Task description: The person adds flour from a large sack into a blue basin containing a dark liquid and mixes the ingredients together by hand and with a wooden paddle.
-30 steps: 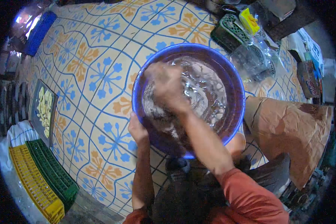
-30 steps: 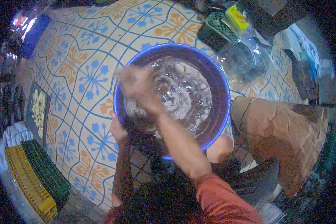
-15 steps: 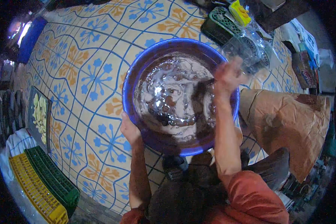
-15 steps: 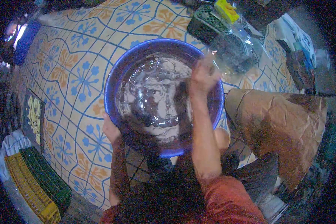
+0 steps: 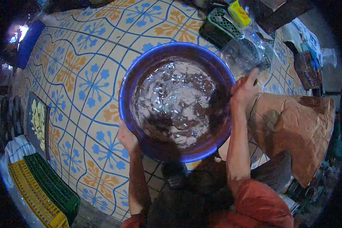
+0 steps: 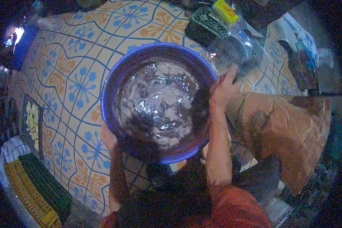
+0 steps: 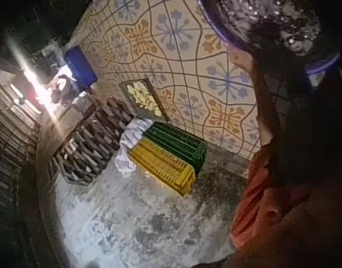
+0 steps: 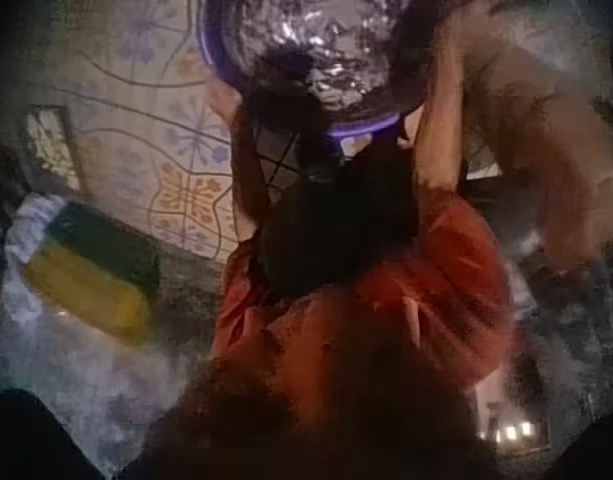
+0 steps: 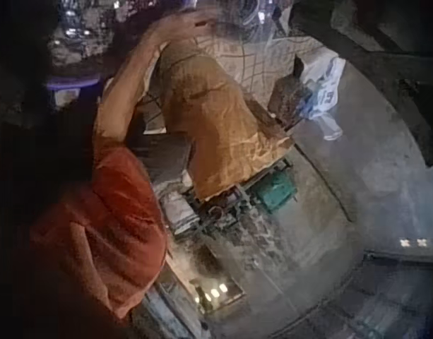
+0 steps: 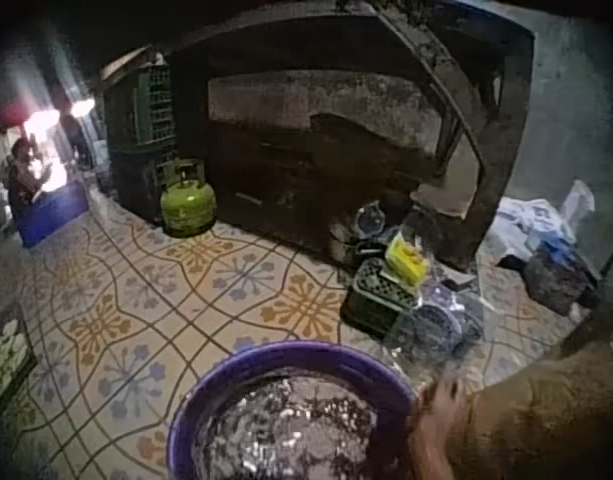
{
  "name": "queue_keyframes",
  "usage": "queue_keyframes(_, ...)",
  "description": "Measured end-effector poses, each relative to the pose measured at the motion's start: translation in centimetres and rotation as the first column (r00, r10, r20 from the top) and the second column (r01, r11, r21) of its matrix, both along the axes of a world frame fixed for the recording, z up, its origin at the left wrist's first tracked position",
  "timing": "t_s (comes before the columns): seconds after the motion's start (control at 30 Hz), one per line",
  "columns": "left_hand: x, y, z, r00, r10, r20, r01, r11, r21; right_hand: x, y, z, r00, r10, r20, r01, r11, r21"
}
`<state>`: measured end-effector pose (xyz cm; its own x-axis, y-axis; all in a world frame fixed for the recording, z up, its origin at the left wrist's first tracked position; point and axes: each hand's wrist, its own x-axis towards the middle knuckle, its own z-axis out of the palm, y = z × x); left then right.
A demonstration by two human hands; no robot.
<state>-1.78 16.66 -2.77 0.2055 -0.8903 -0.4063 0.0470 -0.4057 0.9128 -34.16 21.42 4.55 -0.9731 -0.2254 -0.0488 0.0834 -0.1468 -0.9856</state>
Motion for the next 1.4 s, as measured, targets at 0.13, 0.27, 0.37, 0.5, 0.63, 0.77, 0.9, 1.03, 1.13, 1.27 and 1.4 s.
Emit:
queue_keyframes(0.13, -1.0, 0.1, -1.5, 1.000, 0.006, -0.022, -0.007, 0.998, -0.063, -6.6, -9.3, -3.2, 0.379, 0.160, -0.912, 0.347, 0.889, 0.300)
queue_keyframes(0.27, -0.4, -0.2, -1.3, 0.998, 0.054, 0.011, -0.054, 0.997, -0.057, 6.8, -14.8, -1.2, 0.547, 0.483, -0.684, -0.454, 0.857, 0.242)
queue_keyframes(0.37, -0.2, -0.1, -1.1, 0.984, 0.079, -0.158, -0.089, 0.994, -0.062, 13.3, -9.5, -1.1, 0.161, 0.659, -0.735, -0.913, 0.381, 0.142)
queue_keyframes(0.5, -0.7, -0.2, -0.4, 0.994, 0.067, -0.085, -0.071, 0.996, -0.051, 11.0, 0.8, -0.8, 0.502, 0.728, -0.466, -0.726, 0.648, 0.230)
queue_keyframes(0.63, -1.8, 0.6, 0.2, 0.997, -0.070, -0.012, 0.068, 0.990, -0.123, 3.0, -3.9, 0.0, 0.958, 0.162, -0.235, -0.184, 0.980, -0.074)
queue_keyframes(0.77, -0.9, 0.1, 0.0, 0.999, -0.007, -0.046, 0.006, 1.000, -0.015, 8.6, -8.2, -1.9, 0.661, 0.445, -0.605, -0.409, 0.889, 0.207)
queue_keyframes(0.9, 0.0, -0.2, -1.6, 0.981, 0.073, -0.180, -0.086, 0.994, -0.063, 15.2, -0.4, 0.7, 0.058, 0.878, -0.475, -0.783, 0.336, 0.523)
queue_keyframes(1.03, -1.2, 0.1, -1.6, 0.996, 0.037, -0.076, -0.039, 0.999, -0.026, 7.0, 2.2, -1.1, 0.868, 0.404, -0.288, -0.430, 0.902, -0.028)
queue_keyframes(1.13, -0.6, 0.1, -2.7, 0.996, 0.005, -0.094, -0.014, 0.995, -0.098, 3.6, -3.5, -0.4, 0.965, 0.231, -0.123, -0.252, 0.947, -0.200)
queue_keyframes(1.27, 1.0, -0.2, -2.4, 0.997, 0.046, -0.062, -0.050, 0.996, -0.068, 13.2, -3.5, -1.8, 0.455, 0.554, -0.697, -0.648, 0.743, 0.168)
queue_keyframes(1.4, 0.6, -0.2, -2.2, 0.996, 0.079, -0.036, -0.080, 0.996, -0.034, 13.7, 1.4, -1.6, 0.507, 0.560, -0.655, -0.544, 0.797, 0.261)
